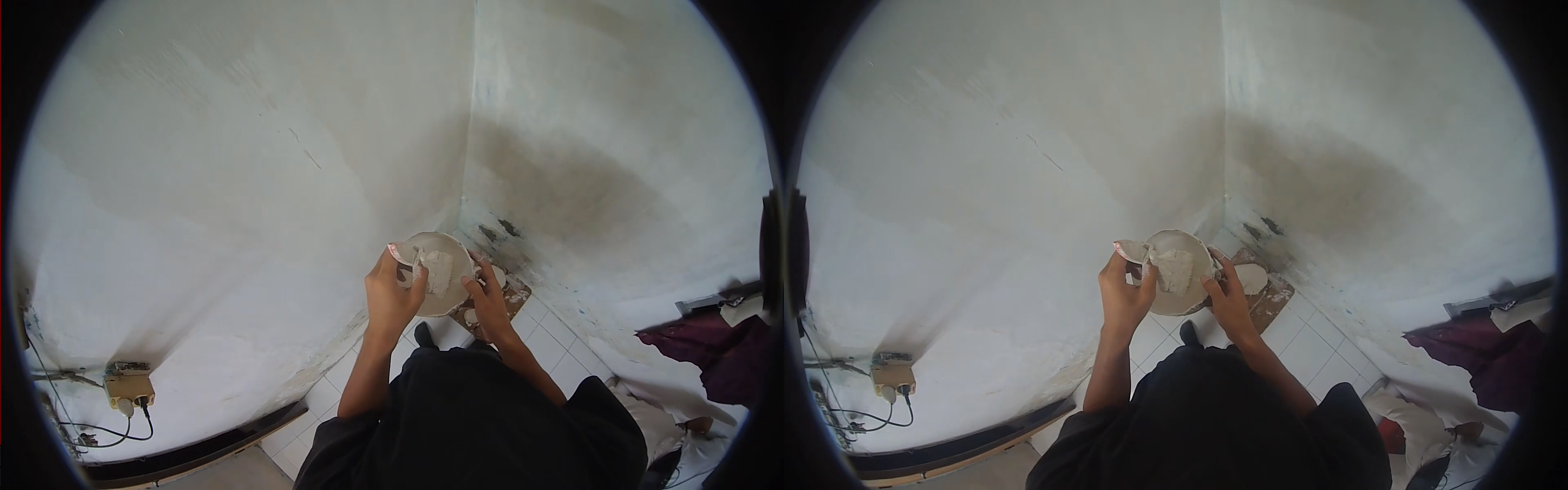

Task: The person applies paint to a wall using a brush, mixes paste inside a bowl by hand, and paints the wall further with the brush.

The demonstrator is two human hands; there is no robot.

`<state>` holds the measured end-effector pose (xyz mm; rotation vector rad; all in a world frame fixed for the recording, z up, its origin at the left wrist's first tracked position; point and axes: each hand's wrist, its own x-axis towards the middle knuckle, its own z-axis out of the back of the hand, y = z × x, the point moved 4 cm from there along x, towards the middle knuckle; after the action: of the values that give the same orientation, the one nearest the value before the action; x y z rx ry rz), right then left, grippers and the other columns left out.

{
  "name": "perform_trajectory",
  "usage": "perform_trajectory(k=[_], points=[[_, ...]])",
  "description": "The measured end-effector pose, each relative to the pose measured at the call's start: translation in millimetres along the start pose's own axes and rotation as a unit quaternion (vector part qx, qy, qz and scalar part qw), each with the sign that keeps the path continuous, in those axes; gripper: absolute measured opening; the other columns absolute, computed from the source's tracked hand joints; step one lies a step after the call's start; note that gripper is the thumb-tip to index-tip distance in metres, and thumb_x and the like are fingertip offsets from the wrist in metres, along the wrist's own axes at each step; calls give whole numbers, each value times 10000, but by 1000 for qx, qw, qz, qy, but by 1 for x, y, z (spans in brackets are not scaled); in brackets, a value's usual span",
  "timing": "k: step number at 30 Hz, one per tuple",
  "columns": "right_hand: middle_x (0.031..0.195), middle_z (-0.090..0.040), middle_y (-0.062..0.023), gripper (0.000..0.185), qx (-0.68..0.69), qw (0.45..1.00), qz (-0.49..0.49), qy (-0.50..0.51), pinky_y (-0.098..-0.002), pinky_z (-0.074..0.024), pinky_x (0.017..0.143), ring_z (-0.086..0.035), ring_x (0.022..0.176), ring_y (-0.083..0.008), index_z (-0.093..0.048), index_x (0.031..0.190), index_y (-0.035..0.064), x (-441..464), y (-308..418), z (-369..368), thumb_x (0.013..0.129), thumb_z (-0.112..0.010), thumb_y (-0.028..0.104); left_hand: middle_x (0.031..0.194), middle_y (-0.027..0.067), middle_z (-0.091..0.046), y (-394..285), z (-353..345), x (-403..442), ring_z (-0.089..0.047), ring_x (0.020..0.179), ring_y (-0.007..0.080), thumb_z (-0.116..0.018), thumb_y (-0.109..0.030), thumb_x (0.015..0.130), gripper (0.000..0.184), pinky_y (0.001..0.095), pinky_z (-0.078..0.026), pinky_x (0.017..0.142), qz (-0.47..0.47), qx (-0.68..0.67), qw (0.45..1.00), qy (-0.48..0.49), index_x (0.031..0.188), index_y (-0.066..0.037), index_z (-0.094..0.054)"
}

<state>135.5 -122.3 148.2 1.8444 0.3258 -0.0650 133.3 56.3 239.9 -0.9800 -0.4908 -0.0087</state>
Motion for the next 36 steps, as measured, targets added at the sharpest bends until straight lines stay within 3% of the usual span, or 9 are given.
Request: perform_trajectory(k=[6, 8, 15, 17, 20, 31, 36], points=[[1260, -517, -140, 546, -46, 998, 44, -6, -295, -467, 920, -526, 1101, -188, -376, 1463, 116, 1, 5, 2, 944, -539, 165, 795, 149, -647, -7, -11, 2, -643, 610, 276, -734, -86, 739, 285, 338, -520, 561, -19, 9, 1000, -13, 954, 19, -580], [1351, -499, -140, 512, -24, 1000, 16, 6, -308, -403, 1004, -494, 1207, -189, -364, 1450, 54, -1, 9, -1, 974, -534, 138, 813, 147, -659, -6, -18, 0, -659, 639, 259, -717, -49, 738, 265, 326, -526, 576, -12, 26, 1000, -2, 963, 18, -594], [1319, -515, -138, 494, -39, 998, 42, 9, -294, -418, 976, -508, 1166, -170, -378, 1452, 59, -2, 0, -3, 990, -519, 160, 862, 166, -669, -6, -32, -4, -697, 698, 275, -721, -19, 724, 290, 333, -562, 591, -35, 16, 999, 18, 982, 30, -599], [1271, -533, -132, 485, 7, 1000, -24, 6, -277, -441, 930, -526, 1107, -152, -388, 1453, 79, -4, -7, -2, 995, -515, 174, 861, 168, -669, -14, -34, -4, -696, 689, 278, -724, -17, 721, 299, 337, -562, 585, -51, 31, 998, 24, 987, 35, -597], [1236, -542, -127, 476, 0, 1000, -17, 6, -269, -463, 886, -534, 1064, -143, -395, 1451, 91, -4, -10, -1, 998, -514, 175, 861, 171, -669, -13, -37, -5, -696, 679, 281, -728, -14, 717, 314, 340, -562, 579, -68, 43, 996, 25, 998, 38, -596], [1244, -540, -129, 474, -3, 1000, -17, 0, -285, -499, 870, -541, 1083, -156, -382, 1452, 87, -5, -2, 0, 1001, -504, 163, 860, 160, -670, -19, -39, -10, -697, 682, 279, -731, -19, 720, 332, 337, -562, 602, -88, 47, 994, 37, 1023, 22, -602], [1270, -524, -138, 491, 34, 999, 5, -1, -285, -506, 870, -534, 1115, -164, -354, 1464, 86, -2, 3, 5, 1001, -495, 170, 900, 154, -675, -27, -10, 4, -703, 723, 242, -674, 3, 759, 249, 322, -566, 631, -53, 10, 998, -29, 1002, 20, -623]])
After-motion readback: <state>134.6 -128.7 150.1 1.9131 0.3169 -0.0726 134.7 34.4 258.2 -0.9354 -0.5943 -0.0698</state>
